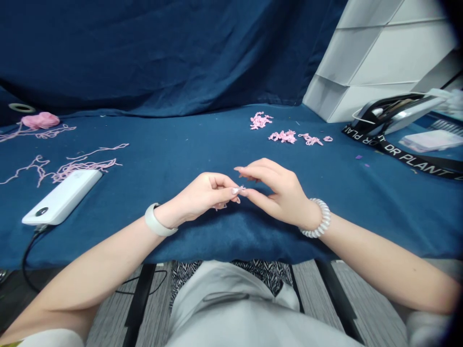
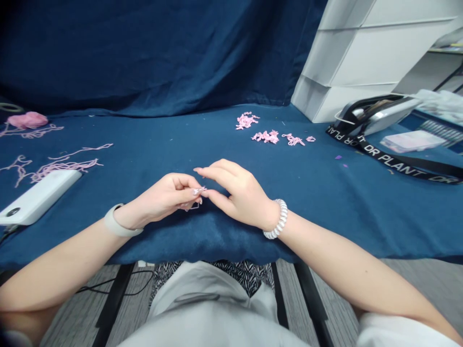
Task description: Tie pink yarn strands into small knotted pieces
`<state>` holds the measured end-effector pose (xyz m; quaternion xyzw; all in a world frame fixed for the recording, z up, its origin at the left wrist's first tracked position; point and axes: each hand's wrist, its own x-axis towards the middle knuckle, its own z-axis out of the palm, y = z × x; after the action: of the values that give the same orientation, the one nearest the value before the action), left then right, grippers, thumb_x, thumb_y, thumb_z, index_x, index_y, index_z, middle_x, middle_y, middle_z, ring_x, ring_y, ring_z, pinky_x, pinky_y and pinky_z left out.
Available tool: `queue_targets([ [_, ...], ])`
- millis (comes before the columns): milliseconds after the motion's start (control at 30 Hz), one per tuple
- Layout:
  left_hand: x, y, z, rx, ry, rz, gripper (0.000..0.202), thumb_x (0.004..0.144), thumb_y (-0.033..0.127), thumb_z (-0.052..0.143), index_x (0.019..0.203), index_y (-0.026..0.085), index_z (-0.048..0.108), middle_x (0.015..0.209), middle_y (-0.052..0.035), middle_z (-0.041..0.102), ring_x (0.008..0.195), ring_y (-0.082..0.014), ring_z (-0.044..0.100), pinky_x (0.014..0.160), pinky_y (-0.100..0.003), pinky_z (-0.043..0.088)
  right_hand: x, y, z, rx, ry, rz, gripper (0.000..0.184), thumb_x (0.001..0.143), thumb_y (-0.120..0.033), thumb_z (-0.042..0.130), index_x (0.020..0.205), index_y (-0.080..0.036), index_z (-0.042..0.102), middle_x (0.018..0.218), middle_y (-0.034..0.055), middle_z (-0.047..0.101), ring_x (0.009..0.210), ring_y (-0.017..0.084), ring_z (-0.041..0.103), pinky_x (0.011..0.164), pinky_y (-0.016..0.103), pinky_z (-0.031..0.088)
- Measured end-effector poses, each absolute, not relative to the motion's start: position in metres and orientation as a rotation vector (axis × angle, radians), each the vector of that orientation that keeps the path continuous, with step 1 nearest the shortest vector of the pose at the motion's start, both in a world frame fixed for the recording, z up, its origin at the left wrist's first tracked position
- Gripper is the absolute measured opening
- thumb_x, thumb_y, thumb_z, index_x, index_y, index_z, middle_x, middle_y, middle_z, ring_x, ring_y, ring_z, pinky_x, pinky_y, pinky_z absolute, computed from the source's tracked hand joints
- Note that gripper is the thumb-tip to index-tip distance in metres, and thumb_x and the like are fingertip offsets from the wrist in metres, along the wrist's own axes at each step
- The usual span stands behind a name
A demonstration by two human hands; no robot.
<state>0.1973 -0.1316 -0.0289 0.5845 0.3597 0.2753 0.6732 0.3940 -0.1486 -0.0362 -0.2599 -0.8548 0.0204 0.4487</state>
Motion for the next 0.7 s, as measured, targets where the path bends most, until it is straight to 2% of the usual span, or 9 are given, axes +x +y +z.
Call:
queue_targets([
  [100, 0.1971, -0.131, -0.0271, 1.31, 0.809, 0.587, 0.031, 0.065, 0.037, 0.077, 0.07, 0.01, 0.063, 0.06, -0.0026, 0.061, 0.046, -0.0035, 0.046, 0.043, -0.015, 0.032, 0.3954, -0.1469, -0.0354, -0.633, -2.169, 0.082, 0.031, 0.087, -0.022, 0.057, 0.117, -0.014, 0.058, 0.103, 0.0118, 0.062, 0.097, 0.018, 0.06, 0.084, 0.033, 0.053],
  [233, 0.1962, -0.1308, -0.0266, 1.307, 0.805, 0.543, 0.031, 0.065, 0.037, 0.077, 0.068, 0.01, 0.063, 0.058, -0.0028, 0.06, 0.046, -0.0034, 0.045, 0.042, -0.014, 0.032, 0.3976, -0.1446, -0.0346, -0.6, -2.214, 0.154, 0.029, 0.088, -0.024, 0.056, 0.116, -0.016, 0.059, 0.1, 0.0103, 0.062, 0.095, 0.017, 0.06, 0.083, 0.033, 0.053],
  [533, 0.1968, -0.1315, -0.0241, 1.25, 0.804, 0.484, 0.035, 0.062, 0.036, 0.08, 0.062, 0.009, 0.058, 0.056, -0.0018, 0.057, 0.045, -0.0017, 0.042, 0.042, -0.013, 0.028, 0.3983, -0.1443, -0.0338, -0.547, -2.227, 0.183, 0.016, 0.088, -0.023, 0.057, 0.097, -0.017, 0.069, 0.095, 0.0083, 0.066, 0.087, 0.014, 0.062, 0.078, 0.028, 0.054],
  [700, 0.1968, -0.1301, -0.0253, 1.264, 0.79, 0.472, 0.031, 0.064, 0.036, 0.079, 0.065, 0.009, 0.062, 0.056, -0.0018, 0.056, 0.044, -0.0019, 0.04, 0.042, -0.014, 0.028, 0.3965, -0.1458, -0.032, -0.527, -2.195, 0.145, 0.011, 0.087, -0.018, 0.059, 0.085, -0.015, 0.069, 0.084, 0.0067, 0.069, 0.078, 0.013, 0.062, 0.072, 0.028, 0.053],
])
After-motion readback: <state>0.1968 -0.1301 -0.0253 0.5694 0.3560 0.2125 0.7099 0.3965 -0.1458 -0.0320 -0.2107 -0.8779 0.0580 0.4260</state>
